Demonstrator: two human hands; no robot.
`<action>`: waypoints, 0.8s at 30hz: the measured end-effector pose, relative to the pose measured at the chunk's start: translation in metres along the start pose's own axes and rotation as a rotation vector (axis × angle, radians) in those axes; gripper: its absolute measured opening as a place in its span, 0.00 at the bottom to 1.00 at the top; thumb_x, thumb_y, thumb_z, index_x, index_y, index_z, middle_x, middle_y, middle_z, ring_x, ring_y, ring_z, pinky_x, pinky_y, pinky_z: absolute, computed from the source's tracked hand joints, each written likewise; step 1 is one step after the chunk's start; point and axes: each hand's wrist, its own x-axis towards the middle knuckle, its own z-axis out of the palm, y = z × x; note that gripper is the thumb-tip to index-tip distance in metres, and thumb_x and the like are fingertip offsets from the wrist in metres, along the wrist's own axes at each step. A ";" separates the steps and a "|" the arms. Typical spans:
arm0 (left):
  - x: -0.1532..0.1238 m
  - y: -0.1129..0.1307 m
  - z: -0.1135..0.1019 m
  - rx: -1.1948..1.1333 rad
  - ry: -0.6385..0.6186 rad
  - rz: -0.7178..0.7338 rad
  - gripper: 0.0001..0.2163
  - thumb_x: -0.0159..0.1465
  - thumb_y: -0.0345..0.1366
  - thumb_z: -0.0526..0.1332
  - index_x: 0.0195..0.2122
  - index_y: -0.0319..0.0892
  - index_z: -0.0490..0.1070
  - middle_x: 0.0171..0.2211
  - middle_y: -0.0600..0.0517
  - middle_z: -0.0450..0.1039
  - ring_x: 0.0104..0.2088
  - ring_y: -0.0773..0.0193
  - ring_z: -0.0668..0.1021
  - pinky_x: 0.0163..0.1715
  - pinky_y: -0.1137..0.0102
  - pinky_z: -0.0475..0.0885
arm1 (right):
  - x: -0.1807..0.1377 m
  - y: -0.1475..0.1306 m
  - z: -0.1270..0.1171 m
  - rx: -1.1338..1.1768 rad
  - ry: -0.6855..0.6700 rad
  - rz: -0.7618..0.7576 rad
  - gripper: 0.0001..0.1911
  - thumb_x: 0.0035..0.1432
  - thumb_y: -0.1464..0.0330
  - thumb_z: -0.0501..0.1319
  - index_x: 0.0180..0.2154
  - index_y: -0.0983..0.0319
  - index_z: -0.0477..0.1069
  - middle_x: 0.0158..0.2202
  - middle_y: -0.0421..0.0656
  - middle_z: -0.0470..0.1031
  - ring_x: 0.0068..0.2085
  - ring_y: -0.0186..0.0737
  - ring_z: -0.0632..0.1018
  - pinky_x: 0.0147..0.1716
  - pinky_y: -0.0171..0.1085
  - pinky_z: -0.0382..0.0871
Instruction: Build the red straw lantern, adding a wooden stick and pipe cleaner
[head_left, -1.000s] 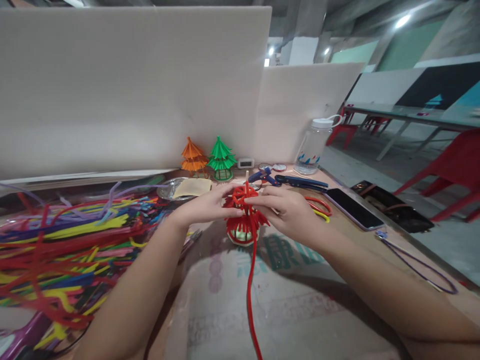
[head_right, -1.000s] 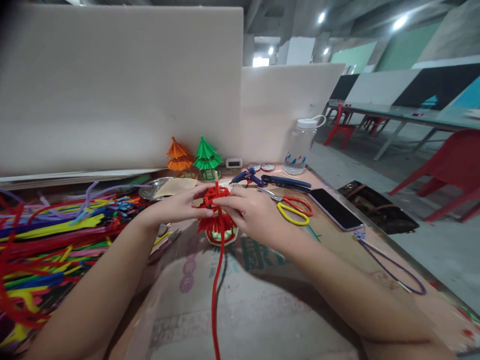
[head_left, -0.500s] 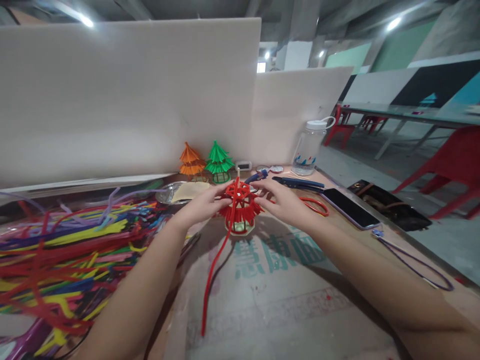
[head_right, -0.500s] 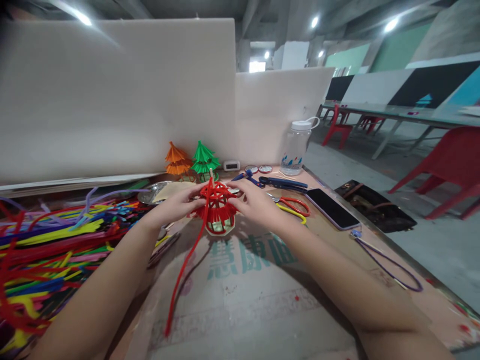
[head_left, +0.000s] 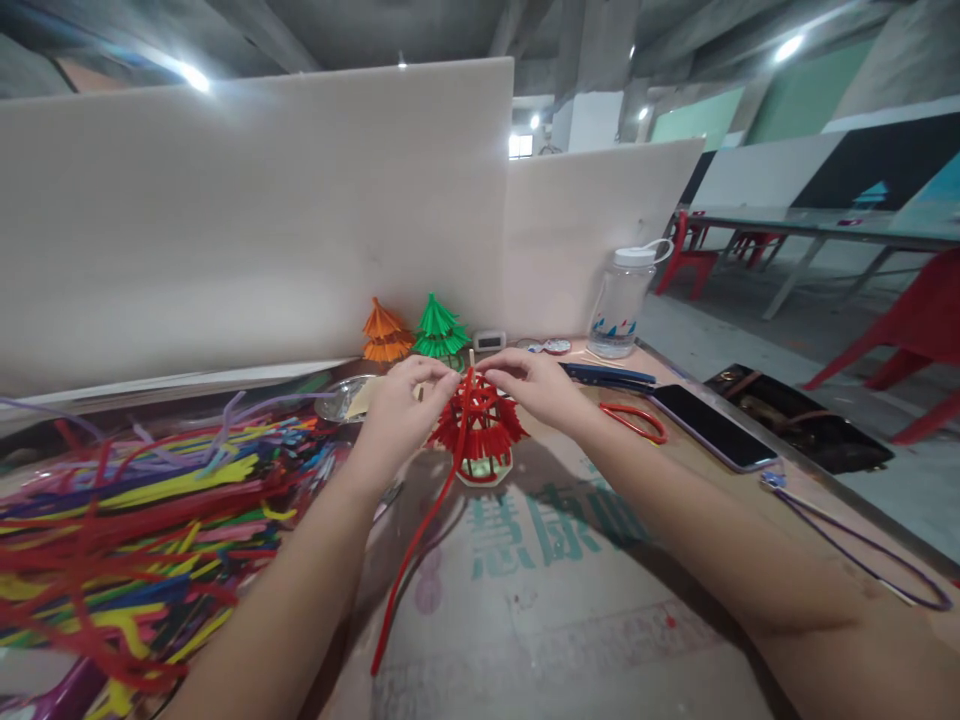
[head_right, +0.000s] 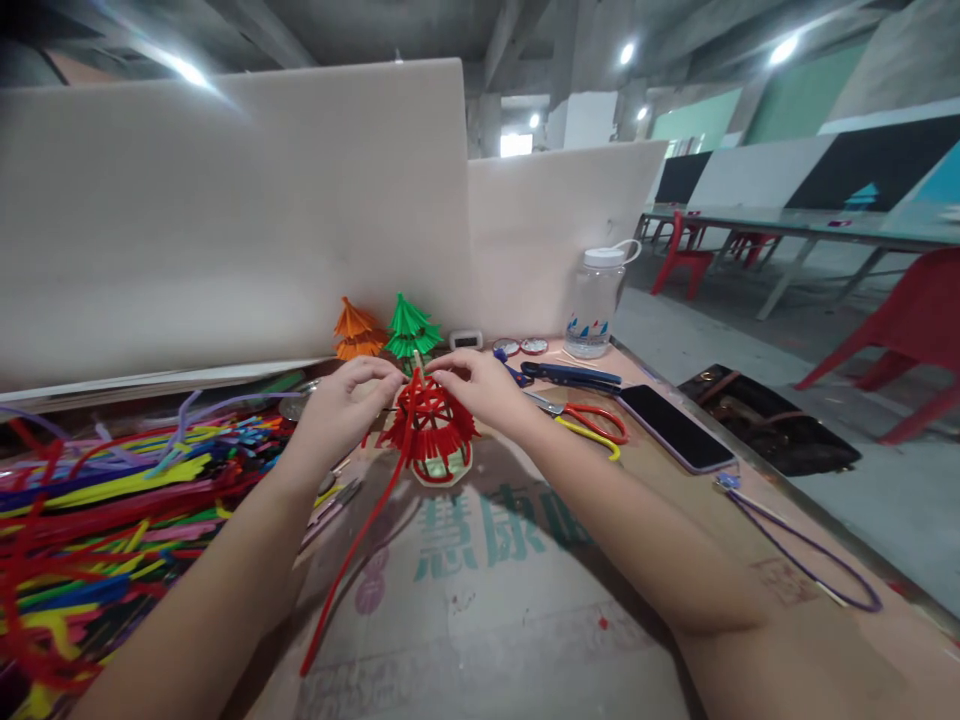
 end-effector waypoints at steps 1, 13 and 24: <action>0.000 0.001 0.003 0.000 -0.009 0.002 0.11 0.66 0.43 0.60 0.33 0.42 0.77 0.37 0.49 0.79 0.42 0.57 0.78 0.48 0.65 0.70 | 0.000 0.001 0.003 0.012 0.005 0.006 0.11 0.64 0.71 0.61 0.43 0.64 0.81 0.42 0.47 0.83 0.43 0.40 0.81 0.45 0.40 0.73; -0.003 0.007 0.006 0.271 0.031 0.100 0.07 0.65 0.41 0.64 0.36 0.44 0.76 0.38 0.48 0.79 0.44 0.54 0.78 0.48 0.61 0.69 | 0.000 0.012 0.019 0.071 0.078 -0.042 0.08 0.62 0.67 0.64 0.39 0.59 0.82 0.40 0.44 0.78 0.42 0.40 0.77 0.44 0.41 0.70; -0.006 0.007 0.011 0.315 0.039 0.165 0.05 0.67 0.37 0.63 0.36 0.43 0.75 0.39 0.49 0.78 0.44 0.54 0.77 0.47 0.61 0.69 | -0.003 0.014 0.022 0.110 0.068 -0.039 0.06 0.62 0.66 0.65 0.38 0.60 0.81 0.39 0.43 0.75 0.43 0.40 0.76 0.45 0.40 0.68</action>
